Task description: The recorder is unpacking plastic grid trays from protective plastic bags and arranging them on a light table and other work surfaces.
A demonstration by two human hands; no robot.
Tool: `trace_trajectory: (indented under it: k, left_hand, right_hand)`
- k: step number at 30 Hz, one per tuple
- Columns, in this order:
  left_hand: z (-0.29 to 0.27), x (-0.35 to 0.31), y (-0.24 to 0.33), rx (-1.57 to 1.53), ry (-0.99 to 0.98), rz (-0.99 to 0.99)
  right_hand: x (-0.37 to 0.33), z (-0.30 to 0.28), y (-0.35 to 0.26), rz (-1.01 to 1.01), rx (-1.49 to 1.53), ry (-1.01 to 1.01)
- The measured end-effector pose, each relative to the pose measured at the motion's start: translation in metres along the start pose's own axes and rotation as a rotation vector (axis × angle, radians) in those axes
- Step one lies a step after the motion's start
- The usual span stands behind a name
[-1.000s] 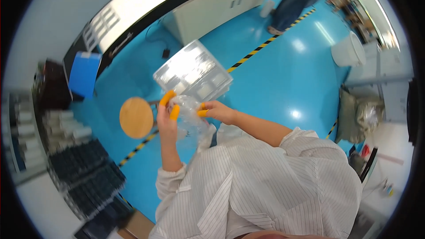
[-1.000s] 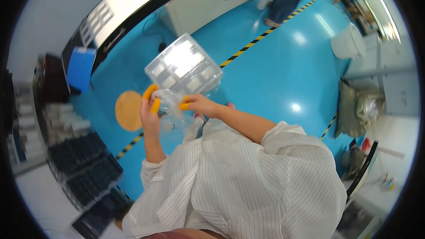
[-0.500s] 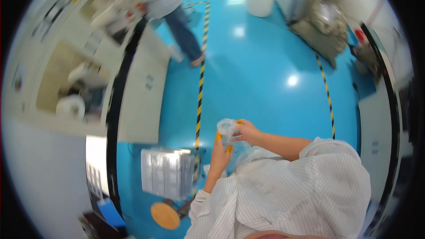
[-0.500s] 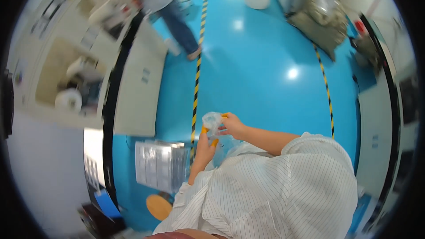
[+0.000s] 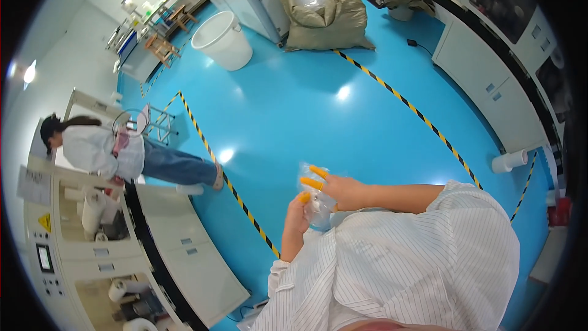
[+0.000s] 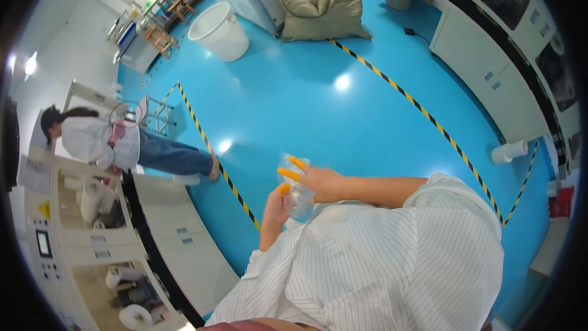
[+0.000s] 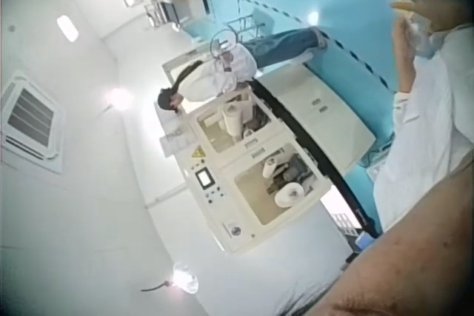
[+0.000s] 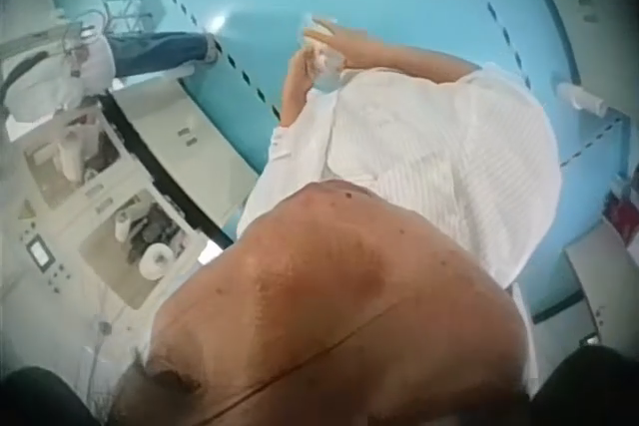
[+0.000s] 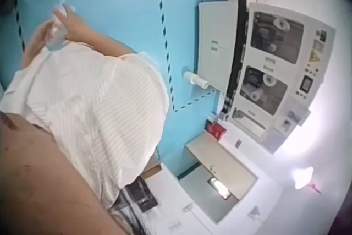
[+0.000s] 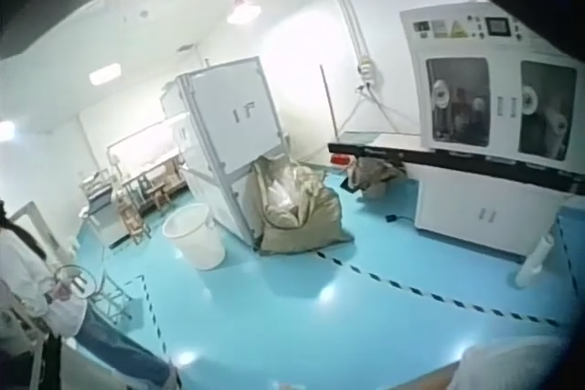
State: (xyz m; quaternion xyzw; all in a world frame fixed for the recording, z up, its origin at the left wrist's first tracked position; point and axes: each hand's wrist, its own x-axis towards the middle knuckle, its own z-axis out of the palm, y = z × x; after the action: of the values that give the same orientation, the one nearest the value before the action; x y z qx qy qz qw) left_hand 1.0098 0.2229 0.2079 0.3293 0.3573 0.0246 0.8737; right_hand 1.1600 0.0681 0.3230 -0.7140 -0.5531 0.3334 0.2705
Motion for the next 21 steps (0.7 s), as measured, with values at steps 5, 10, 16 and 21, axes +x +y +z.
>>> trace_trajectory:
  k: [5,10,16,21]
  left_hand:
    - [0.05,0.065,0.046,0.182,-0.09,-0.115]
    - [0.023,0.148,0.118,-0.048,-0.076,-0.113]
    - [0.022,0.249,0.219,0.551,0.125,0.028]
    - [0.08,0.34,0.293,0.694,0.135,0.077]
  right_hand:
    - [0.059,-0.049,0.063,0.143,-0.207,-0.118]
    - [0.146,-0.116,0.144,0.448,0.008,0.359]
    - [0.219,-0.244,0.219,0.762,0.497,0.613]
    - [0.257,-0.35,0.339,0.856,0.669,0.814]
